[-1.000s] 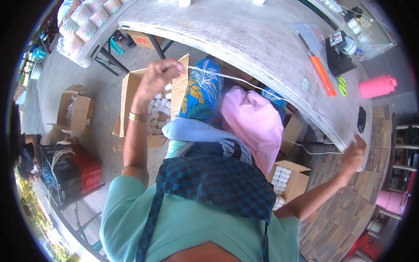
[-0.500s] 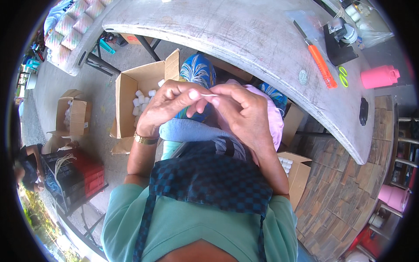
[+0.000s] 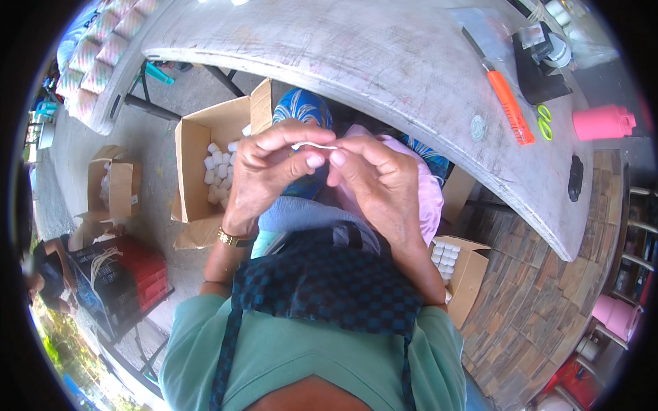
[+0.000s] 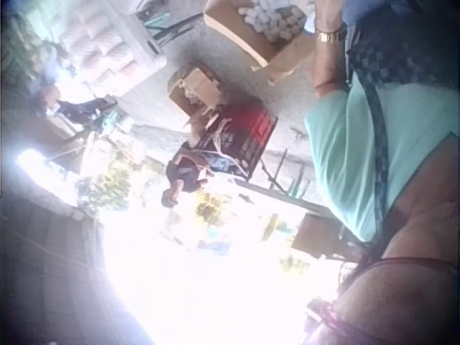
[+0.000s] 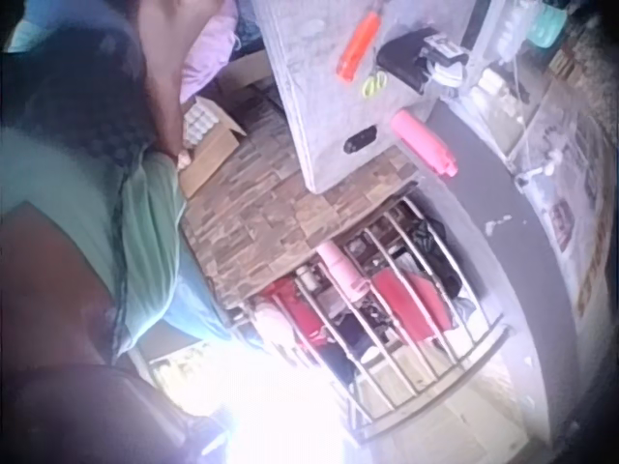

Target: The person inserts wicks into small white cylindrical candles, ties knots at the wick ends, and places the finished candles on a table. They repeat this process for multiple candles taken from a cardboard box.

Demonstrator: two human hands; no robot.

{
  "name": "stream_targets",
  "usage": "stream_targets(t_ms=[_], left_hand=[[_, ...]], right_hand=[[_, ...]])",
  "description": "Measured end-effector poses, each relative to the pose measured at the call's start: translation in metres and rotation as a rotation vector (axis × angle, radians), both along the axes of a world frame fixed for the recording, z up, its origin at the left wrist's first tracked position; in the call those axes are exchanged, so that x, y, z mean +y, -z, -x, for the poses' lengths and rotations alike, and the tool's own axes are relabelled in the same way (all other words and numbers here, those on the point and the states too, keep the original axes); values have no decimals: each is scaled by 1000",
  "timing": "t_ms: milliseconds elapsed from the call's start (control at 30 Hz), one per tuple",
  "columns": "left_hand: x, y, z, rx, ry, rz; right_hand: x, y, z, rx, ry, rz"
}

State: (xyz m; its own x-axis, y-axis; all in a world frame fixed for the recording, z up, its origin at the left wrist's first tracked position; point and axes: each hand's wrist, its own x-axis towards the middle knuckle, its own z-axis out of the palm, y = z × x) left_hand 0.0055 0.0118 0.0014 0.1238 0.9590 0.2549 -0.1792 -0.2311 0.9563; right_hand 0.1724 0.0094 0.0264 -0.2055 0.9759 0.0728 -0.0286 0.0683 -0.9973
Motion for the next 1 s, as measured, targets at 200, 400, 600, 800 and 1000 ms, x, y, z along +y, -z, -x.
stream_targets(t_ms=[200, 400, 600, 800, 1000], left_hand=[[14, 8, -16, 22, 26, -102], [22, -1, -31, 190, -132, 56], [49, 0, -40, 915, -561, -507], [64, 15, -44, 985, -596, -663], [68, 14, -49, 995, -557, -627]], right_hand=[[7, 8, -10, 33, -139, 172], [23, 5, -44, -484, 198, -525], [90, -21, -142, -1417, 682, -833], [121, -10, -165, -1541, 586, -567], [102, -28, -134, -1351, 636, -620]])
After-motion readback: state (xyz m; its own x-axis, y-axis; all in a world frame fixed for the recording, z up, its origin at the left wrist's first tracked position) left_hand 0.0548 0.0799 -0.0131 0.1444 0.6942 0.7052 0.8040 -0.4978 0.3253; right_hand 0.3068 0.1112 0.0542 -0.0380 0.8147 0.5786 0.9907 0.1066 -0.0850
